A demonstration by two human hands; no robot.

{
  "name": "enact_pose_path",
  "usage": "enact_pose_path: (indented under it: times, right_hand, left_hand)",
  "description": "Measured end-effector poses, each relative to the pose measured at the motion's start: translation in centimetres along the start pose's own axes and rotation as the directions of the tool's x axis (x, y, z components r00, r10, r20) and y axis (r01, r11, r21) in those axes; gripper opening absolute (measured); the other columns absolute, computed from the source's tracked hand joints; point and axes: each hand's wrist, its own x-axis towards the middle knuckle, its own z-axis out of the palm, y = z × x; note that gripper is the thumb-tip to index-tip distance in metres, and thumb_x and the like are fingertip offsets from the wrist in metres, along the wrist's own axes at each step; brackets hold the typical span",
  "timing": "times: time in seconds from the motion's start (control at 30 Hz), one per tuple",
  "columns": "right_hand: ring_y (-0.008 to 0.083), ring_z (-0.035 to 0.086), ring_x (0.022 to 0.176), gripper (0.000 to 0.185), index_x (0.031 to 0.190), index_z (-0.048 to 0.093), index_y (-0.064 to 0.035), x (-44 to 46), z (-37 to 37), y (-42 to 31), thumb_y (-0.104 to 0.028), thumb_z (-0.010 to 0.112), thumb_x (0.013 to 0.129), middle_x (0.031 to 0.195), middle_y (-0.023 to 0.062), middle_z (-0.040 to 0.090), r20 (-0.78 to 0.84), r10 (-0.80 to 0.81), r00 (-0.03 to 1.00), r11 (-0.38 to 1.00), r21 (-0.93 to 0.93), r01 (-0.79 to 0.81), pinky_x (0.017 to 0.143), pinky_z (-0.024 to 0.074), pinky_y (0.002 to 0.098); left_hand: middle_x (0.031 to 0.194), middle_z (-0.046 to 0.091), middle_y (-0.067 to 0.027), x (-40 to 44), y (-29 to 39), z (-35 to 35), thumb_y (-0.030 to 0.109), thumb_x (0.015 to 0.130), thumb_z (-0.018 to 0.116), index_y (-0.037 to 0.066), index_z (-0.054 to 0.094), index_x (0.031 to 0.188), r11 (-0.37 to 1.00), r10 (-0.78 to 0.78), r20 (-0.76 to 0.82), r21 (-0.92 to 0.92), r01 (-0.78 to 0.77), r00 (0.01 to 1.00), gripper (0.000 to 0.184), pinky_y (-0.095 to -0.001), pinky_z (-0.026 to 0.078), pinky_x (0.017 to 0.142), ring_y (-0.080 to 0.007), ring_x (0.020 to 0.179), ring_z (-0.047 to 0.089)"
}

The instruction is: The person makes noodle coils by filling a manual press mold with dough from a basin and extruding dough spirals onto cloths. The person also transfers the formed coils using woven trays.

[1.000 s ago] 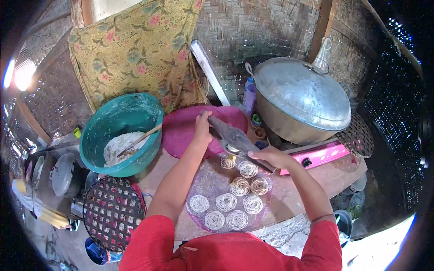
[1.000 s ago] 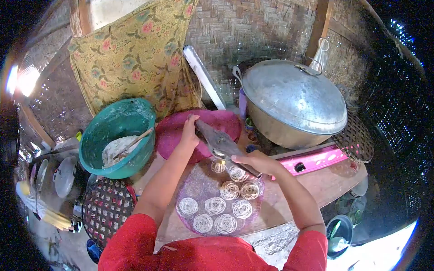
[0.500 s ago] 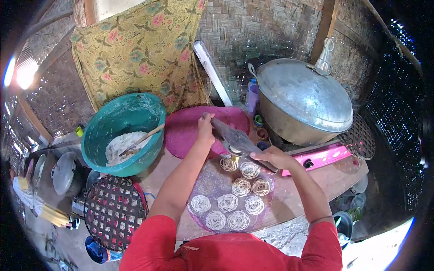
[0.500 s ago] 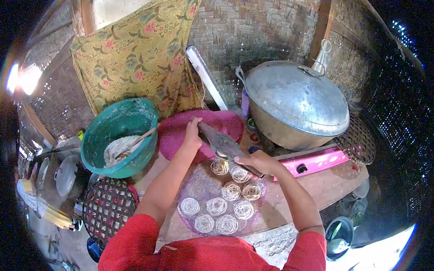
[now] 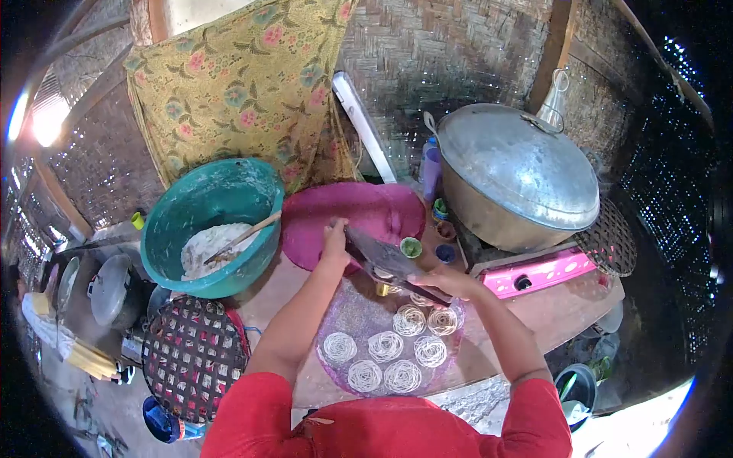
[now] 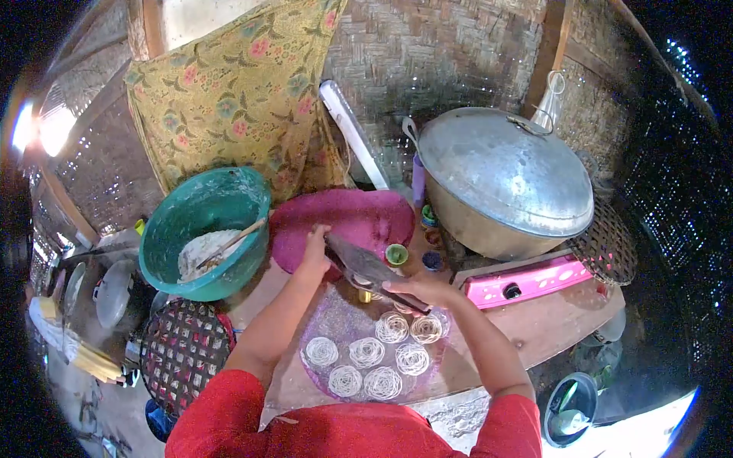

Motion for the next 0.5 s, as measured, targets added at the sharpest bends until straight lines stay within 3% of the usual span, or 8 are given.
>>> enact_pose_path:
  times: [0.03,0.07,0.2,0.23,0.27,0.33,0.37,0.5]
  right_hand:
    - [0.0116,0.052,0.042,0.051,0.071,0.063,-0.0029,-0.4,-0.6,0.3,-0.053,0.063,0.079,0.055,0.0044,0.056,-0.004,0.051,0.999,0.998,-0.033,-0.051,0.039,0.0392,0.0239]
    - [0.0114,0.052,0.042,0.052,0.071,0.063,-0.0029,-1.0,-0.7,0.0,-0.055,0.063,0.079,0.056,0.0043,0.056,-0.011,0.102,0.995,0.993,-0.065,-0.103,0.039,0.0393,0.024]
    - [0.0106,0.053,0.048,0.054,0.075,0.062,-0.0043,-3.0,-2.3,-0.7,-0.058,0.059,0.08,0.058,0.0009,0.054,-0.086,0.025,0.996,0.982,-0.186,-0.041,0.044,0.0411,0.0237]
    - [0.0108,0.054,0.053,0.051,0.082,0.06,-0.0046,-3.8,-2.5,-1.9,-0.056,0.056,0.083,0.063,0.0007,0.054,0.019,0.027,0.999,0.982,-0.19,-0.023,0.049,0.0434,0.024]
    - [0.0108,0.054,0.053,0.051,0.082,0.06,-0.0046,-4.6,-2.2,-2.4,-0.056,0.056,0.083,0.063,0.0007,0.054,0.017,0.034,0.999,0.981,-0.19,-0.03,0.049,0.0434,0.024]
    - [0.0113,0.055,0.058,0.049,0.092,0.057,-0.004,-5.4,-1.5,-2.9,-0.053,0.052,0.087,0.07,0.0022,0.056,0.018,-0.045,0.999,0.996,-0.07,0.046,0.053,0.0449,0.0242]
    - [0.0113,0.056,0.062,0.052,0.104,0.052,-0.0037,-5.5,-1.2,-2.6,-0.053,0.05,0.088,0.074,0.0037,0.057,0.048,0.024,0.999,0.999,0.041,-0.026,0.055,0.0457,0.0243]
    - [0.0105,0.055,0.056,0.06,0.092,0.055,-0.0062,-4.3,1.3,0.7,-0.065,0.046,0.084,0.069,0.0042,0.057,0.126,0.12,0.985,0.976,0.165,-0.14,0.047,0.0447,0.023]
  left_hand:
    - [0.08,0.047,-0.003,-0.2,-0.6,0.2,0.025,0.075,0.064,0.014,0.049,0.074,1.0,-0.023,-0.035,-0.006,0.023,0.999,0.019,-0.0409,0.045,0.064,-0.0198,0.073,0.049]
    - [0.08,0.047,-0.003,-0.6,-0.6,0.7,0.025,0.075,0.064,0.014,0.049,0.074,1.0,-0.022,-0.039,-0.009,0.021,0.999,0.019,-0.0409,0.045,0.064,-0.0198,0.073,0.049]
    - [0.084,0.049,-0.0028,-3.4,2.2,4.6,0.027,0.073,0.07,0.014,0.052,0.075,0.996,0.088,-0.177,-0.014,-0.092,0.98,0.022,-0.0393,0.044,0.062,-0.0184,0.077,0.049]
    - [0.088,0.049,-0.0044,-3.9,3.7,5.5,0.026,0.072,0.072,0.013,0.045,0.087,0.991,0.11,-0.116,-0.059,-0.117,0.987,0.033,-0.0384,0.044,0.064,-0.0182,0.08,0.049]
    - [0.091,0.049,-0.006,-3.7,4.4,6.0,0.026,0.071,0.074,0.012,0.038,0.099,0.985,0.135,-0.055,-0.105,-0.14,0.989,0.047,-0.0374,0.043,0.067,-0.0179,0.083,0.048]
    - [0.089,0.049,-0.0063,-2.5,5.5,6.1,0.025,0.072,0.074,0.011,0.038,0.1,0.982,0.154,-0.006,-0.11,-0.154,0.988,0.047,-0.0372,0.043,0.066,-0.018,0.08,0.049]
    - [0.087,0.049,-0.0066,-2.2,5.6,5.9,0.024,0.072,0.073,0.011,0.037,0.1,0.978,0.178,0.043,-0.114,-0.173,0.983,0.048,-0.037,0.043,0.064,-0.018,0.078,0.049]
    - [0.087,0.05,-0.0059,-3.3,3.3,3.4,0.021,0.073,0.072,0.01,0.042,0.1,0.983,0.159,0.051,-0.098,-0.154,0.986,0.042,-0.0378,0.044,0.062,-0.0183,0.072,0.05]
